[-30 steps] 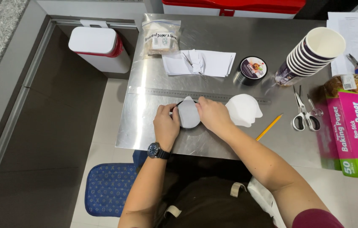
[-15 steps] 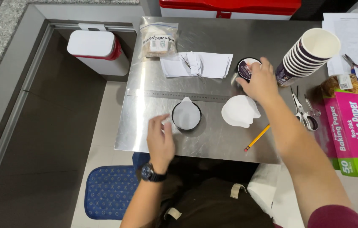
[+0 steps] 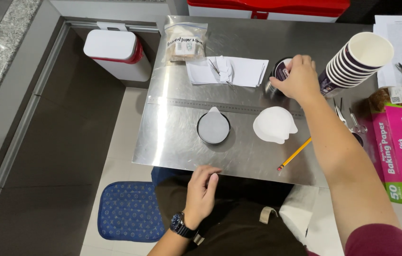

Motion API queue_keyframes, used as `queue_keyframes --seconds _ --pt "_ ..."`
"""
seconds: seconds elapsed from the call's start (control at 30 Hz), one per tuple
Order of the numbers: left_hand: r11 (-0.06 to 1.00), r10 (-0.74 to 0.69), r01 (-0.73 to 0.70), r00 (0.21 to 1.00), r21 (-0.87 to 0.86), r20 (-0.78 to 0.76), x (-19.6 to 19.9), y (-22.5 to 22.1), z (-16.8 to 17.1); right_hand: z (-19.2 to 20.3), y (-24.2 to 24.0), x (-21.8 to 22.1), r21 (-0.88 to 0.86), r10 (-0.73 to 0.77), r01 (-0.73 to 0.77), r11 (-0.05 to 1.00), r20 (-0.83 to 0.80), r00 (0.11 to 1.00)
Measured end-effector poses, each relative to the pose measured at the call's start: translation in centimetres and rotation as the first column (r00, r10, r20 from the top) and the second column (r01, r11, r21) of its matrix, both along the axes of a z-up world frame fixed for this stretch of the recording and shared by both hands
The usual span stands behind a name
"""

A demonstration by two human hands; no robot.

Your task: Applying paper liners to container lids at a prep station

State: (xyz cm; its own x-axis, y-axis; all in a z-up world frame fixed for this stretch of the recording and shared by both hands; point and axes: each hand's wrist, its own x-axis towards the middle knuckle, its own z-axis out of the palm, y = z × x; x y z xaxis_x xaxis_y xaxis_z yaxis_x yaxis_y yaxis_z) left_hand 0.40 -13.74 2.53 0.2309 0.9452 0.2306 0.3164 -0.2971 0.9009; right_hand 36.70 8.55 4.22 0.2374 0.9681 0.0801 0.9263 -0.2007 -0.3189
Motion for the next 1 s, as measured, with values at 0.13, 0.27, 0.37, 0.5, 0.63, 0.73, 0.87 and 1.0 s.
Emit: queue_keyframes --seconds 0.13,0.27,0.37,0.5,0.63,0.73,0.87,1.0 --pt "0.990 -0.066 0.080 0.990 -0.116 0.124 1.0 0.1 0.9 2.2 -2.3 -1.5 0.332 0.180 -0.169 0.928 -0.001 0.984" --pt "0.767 -0.009 0.353 0.841 -0.536 0.542 2.7 0.9 -1.4 5.9 -9.9 -8.4 0.612 0.509 -0.254 0.749 -0.286 0.811" --pt "0.516 0.075 0.708 0.524 -0.483 0.849 3.4 1.3 -2.8 4.0 -15.7 -12.5 0.721 0.766 -0.342 0.603 -0.403 0.501" --pt "0.580 0.343 0.524 0.537 -0.623 0.771 4.4 1.2 -3.2 -2.0 -19.7 -13.0 0.735 0.884 -0.534 0.418 -0.193 0.426" --pt "0.668 0.467 0.133 0.692 -0.733 0.551 3.8 1.3 -2.6 -4.2 -18.8 -9.2 0.398 0.694 -0.569 0.719 -0.371 0.617" --pt "0.693 0.451 0.010 0.774 -0.721 0.444 2.1 1.0 -2.8 -5.2 -16.1 -7.4 0.165 0.413 -0.419 0.893 0.073 0.908" --pt "0.659 0.462 0.017 0.780 -0.752 0.423 1.4 0.6 -2.0 -9.8 -15.4 -5.6 0.000 0.287 -0.292 0.956 0.188 0.939" --pt "0.712 0.374 0.010 0.842 -0.702 0.390 1.3 -0.1 -2.6 -9.1 -16.2 -6.2 0.029 0.319 -0.334 0.942 0.227 0.920"
